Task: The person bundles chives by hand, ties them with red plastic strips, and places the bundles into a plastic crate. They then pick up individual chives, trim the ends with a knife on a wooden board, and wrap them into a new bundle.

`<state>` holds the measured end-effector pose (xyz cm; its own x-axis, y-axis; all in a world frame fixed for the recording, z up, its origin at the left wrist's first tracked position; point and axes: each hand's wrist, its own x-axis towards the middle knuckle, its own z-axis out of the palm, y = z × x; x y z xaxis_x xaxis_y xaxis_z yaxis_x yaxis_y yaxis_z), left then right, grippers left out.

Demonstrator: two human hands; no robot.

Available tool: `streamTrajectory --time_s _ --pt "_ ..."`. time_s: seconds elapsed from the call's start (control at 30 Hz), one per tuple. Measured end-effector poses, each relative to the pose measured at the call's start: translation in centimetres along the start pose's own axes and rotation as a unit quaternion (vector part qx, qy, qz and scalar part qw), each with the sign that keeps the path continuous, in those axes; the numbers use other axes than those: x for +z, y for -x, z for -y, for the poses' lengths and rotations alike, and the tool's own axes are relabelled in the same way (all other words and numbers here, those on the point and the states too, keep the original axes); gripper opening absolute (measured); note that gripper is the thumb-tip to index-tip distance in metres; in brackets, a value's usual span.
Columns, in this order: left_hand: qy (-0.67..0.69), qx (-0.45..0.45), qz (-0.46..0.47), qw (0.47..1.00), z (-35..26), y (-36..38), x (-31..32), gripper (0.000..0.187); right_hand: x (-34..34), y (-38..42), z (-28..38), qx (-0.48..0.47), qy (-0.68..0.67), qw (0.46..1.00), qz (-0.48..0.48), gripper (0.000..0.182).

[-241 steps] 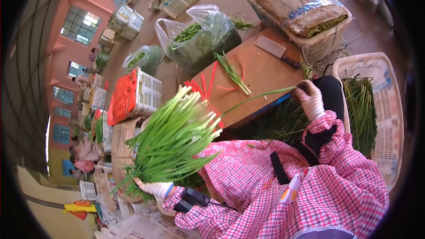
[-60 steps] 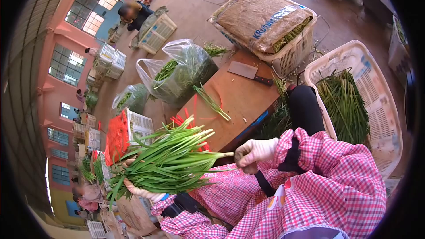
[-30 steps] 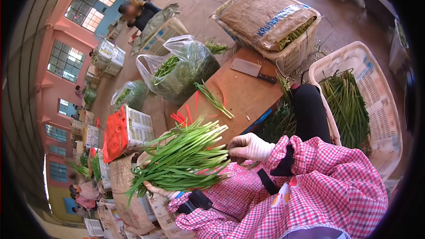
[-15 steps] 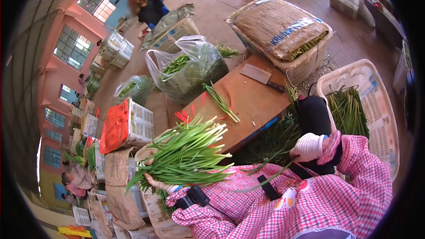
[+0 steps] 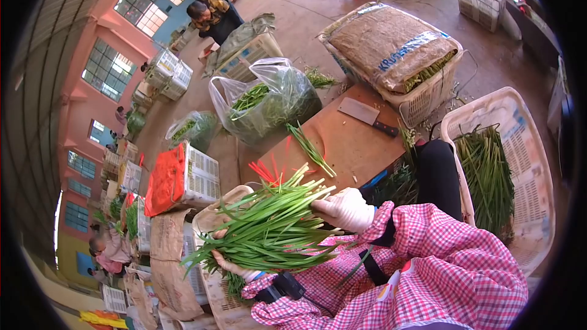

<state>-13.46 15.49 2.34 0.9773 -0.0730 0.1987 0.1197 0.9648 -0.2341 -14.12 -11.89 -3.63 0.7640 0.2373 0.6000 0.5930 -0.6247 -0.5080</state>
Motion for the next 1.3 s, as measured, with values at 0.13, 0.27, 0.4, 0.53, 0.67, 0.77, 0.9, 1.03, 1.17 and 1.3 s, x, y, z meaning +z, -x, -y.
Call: streamTrajectory --time_s 0.13,0.27,0.4,0.53,0.67,0.77,0.9,1.03,1.17,1.3 --pt "0.338 -0.109 -0.016 0.935 -1.7 -0.1 -1.1 0.035 -2.7 1.3 1.0 0.003 -0.09 0.995 -0.038 0.022" --pt "-0.414 0.174 -0.071 0.891 0.1 -0.5 -0.6 0.033 -4.4 2.4 1.9 -0.006 -0.246 0.967 0.07 0.019" --pt "-0.464 0.146 -0.008 0.874 0.8 -1.0 -0.7 0.033 -5.6 3.6 2.1 0.072 -0.409 0.87 0.267 0.019" --pt "-0.432 0.193 -0.041 0.88 0.4 -1.0 -1.4 0.031 -8.4 5.3 1.7 0.123 -0.461 0.819 0.318 0.017" --pt "-0.468 0.201 0.022 0.86 -2.9 -1.2 -2.7 0.035 -11.2 8.3 -0.5 0.115 -0.358 0.822 0.428 0.022" --pt "-0.325 0.206 -0.025 0.923 -3.9 -0.6 -2.2 0.032 -12.4 9.4 -2.1 0.142 -0.026 0.804 0.576 0.033" --pt "-0.321 0.097 0.064 0.94 -2.9 -1.0 -1.0 0.035 -12.4 7.0 -1.9 0.184 -0.132 0.921 0.317 0.033" --pt "-0.374 0.087 0.131 0.914 -6.5 -0.6 -1.3 0.039 -6.8 4.2 -3.4 0.206 -0.245 0.927 0.196 0.035" --pt "-0.441 0.114 0.136 0.88 -0.9 0.0 0.8 0.034 -0.4 2.3 -2.4 0.261 -0.394 0.855 0.214 0.046" --pt "-0.492 0.029 0.167 0.854 -3.9 -1.9 0.0 0.03 0.0 2.1 1.8 0.389 -0.639 0.652 0.125 0.029"
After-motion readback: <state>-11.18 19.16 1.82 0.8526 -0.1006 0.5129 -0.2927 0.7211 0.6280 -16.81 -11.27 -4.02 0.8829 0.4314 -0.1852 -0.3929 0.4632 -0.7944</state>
